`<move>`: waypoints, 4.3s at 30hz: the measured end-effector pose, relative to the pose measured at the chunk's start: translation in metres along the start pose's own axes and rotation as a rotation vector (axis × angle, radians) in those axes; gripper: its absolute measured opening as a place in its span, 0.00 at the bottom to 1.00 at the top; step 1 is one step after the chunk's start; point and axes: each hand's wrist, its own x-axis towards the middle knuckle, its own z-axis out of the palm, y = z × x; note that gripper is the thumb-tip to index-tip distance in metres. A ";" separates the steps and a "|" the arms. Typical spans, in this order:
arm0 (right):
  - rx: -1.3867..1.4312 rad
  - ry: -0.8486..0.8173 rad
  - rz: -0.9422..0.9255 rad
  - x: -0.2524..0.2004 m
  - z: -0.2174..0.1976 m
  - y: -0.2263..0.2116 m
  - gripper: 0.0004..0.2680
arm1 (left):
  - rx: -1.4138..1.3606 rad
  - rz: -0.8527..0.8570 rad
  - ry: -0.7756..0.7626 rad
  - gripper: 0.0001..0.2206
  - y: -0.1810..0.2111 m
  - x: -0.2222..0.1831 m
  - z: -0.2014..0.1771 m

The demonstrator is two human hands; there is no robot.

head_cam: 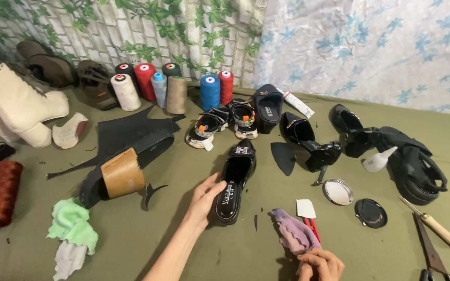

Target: The person is polishing and cleaning the heel of a black high-heeled shoe using a cloth and a small applicator tool.

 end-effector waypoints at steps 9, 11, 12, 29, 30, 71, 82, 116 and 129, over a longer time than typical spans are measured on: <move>0.065 -0.007 0.054 0.006 -0.008 -0.019 0.08 | -0.019 -0.018 -0.092 0.27 0.013 -0.018 0.006; 0.068 -0.008 0.041 0.007 -0.009 -0.021 0.08 | -0.023 -0.012 -0.129 0.29 0.018 -0.023 0.007; 0.072 -0.008 0.028 0.008 -0.009 -0.022 0.08 | -0.026 -0.005 -0.166 0.30 0.021 -0.026 0.008; -0.286 -0.166 -0.108 -0.007 0.008 0.016 0.15 | -0.452 -0.105 -0.341 0.09 -0.007 0.001 -0.014; -0.320 -0.269 -0.118 -0.017 0.013 0.040 0.17 | -0.505 -0.094 -0.359 0.08 -0.007 0.000 -0.014; 0.417 -0.340 -0.138 0.026 0.042 -0.108 0.14 | -0.803 -0.160 -0.737 0.24 -0.008 -0.006 -0.007; 0.442 -0.411 -0.224 0.018 0.046 -0.110 0.21 | -0.552 -0.216 -0.688 0.13 -0.018 -0.001 -0.007; 0.642 -0.604 0.399 0.030 0.047 -0.102 0.30 | -0.014 0.285 -0.568 0.33 -0.013 -0.024 0.012; 1.043 -0.551 0.614 0.012 0.058 -0.063 0.29 | -0.394 0.137 -0.497 0.08 -0.027 0.008 -0.008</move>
